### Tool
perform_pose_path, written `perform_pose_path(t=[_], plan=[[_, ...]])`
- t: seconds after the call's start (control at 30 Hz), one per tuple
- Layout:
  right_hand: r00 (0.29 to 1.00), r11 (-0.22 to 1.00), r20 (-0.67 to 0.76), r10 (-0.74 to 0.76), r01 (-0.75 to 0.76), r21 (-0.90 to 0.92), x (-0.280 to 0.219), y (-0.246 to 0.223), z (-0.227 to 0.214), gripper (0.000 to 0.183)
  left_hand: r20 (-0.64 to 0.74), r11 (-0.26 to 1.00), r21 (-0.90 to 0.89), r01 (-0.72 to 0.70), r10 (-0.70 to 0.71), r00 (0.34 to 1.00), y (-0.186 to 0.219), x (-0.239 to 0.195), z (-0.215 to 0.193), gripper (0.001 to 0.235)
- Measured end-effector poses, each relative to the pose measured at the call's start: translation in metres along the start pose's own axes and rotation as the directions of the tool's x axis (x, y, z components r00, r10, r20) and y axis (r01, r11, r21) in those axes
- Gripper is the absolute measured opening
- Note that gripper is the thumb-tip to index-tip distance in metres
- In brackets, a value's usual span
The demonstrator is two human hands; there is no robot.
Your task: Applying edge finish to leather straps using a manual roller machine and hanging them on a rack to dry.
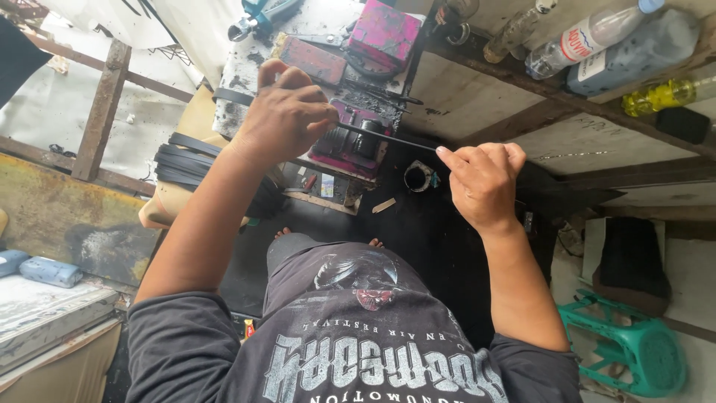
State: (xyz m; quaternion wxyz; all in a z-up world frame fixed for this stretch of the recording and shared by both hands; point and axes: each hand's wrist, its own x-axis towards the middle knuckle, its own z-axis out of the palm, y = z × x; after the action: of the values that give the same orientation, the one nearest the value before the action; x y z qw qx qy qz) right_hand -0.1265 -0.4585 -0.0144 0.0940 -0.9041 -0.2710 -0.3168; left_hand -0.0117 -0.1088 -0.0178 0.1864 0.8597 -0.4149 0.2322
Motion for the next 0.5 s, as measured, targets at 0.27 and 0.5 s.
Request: perform_pose_path(t=[0.27,0.5], plan=[[0.991,0.994,0.065,0.113,-0.114,-0.001,-0.031,0.016,-0.018,0.037,0.04,0.996,-0.092,0.005,-0.001,0.999,0.026,0.023,0.014,0.016],[0.917,0.829,0.242,0.318,-0.393,0.398,-0.032,0.044,-0.02,0.025,0.119,0.938,-0.335,0.083,-0.045,0.992,0.029,0.043,0.008,0.009]])
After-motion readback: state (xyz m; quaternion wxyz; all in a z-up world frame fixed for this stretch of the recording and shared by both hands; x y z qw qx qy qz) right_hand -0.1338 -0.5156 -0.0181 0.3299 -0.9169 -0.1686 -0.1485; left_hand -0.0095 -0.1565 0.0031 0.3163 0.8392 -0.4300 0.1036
